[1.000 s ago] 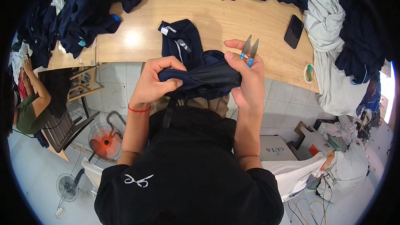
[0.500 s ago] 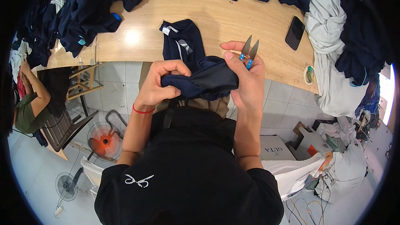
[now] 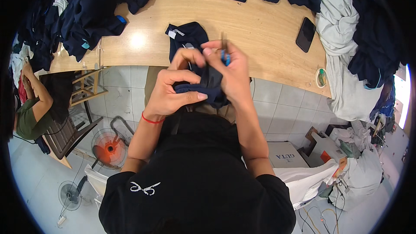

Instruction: The person handles garments one by one, turning them over by hand and trimming loose threads using thread snips.

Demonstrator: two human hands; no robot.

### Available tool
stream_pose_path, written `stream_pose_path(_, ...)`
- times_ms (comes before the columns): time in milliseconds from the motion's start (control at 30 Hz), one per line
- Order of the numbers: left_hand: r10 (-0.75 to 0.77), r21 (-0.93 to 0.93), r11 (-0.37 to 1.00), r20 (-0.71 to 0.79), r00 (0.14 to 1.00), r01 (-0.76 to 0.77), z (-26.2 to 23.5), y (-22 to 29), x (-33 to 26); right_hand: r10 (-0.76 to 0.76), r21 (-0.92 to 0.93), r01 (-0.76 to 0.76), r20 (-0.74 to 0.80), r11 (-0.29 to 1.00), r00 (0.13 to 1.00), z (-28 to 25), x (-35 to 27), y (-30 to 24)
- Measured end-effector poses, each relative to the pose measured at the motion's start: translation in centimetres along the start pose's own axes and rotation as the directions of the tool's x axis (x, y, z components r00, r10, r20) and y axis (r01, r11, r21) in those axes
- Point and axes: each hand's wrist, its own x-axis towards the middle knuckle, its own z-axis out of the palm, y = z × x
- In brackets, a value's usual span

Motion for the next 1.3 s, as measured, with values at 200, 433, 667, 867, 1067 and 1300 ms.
stream_pose_path(200,0.066,0.056,0.997,-0.191,0.979,-0.056,0.1,0.4,0.0,0.056,0.177,-0.035,-0.116,0.984,0.992,0.7,-1.0,1.7)
stream_pose_path(433,0.167,0.388,0.919,-0.202,0.965,-0.078,-0.1,2.4,0.0,-0.487,-0.277,0.478,0.041,0.834,0.873,-1.6,-4.2,-3.9)
stream_pose_path(667,0.166,0.433,0.899,-0.191,0.967,-0.069,0.1,2.5,0.0,-0.616,-0.428,0.607,0.138,0.669,0.776,0.0,-4.3,-3.3)
stream_pose_path(867,0.202,0.471,0.879,-0.231,0.952,-0.072,0.4,2.2,-0.2,-0.542,-0.429,0.541,0.132,0.724,0.830,0.0,-4.9,-3.2)
stream_pose_path(1067,0.258,0.556,0.826,-0.220,0.941,-0.096,0.2,2.0,0.1,-0.384,-0.247,0.399,0.108,0.883,0.917,-0.4,-5.6,-2.3)
stream_pose_path(1300,0.288,0.592,0.805,-0.359,0.888,-0.022,-1.8,1.2,-0.4,-0.364,0.114,0.364,-0.019,0.925,0.931,-0.6,-5.7,-3.3)
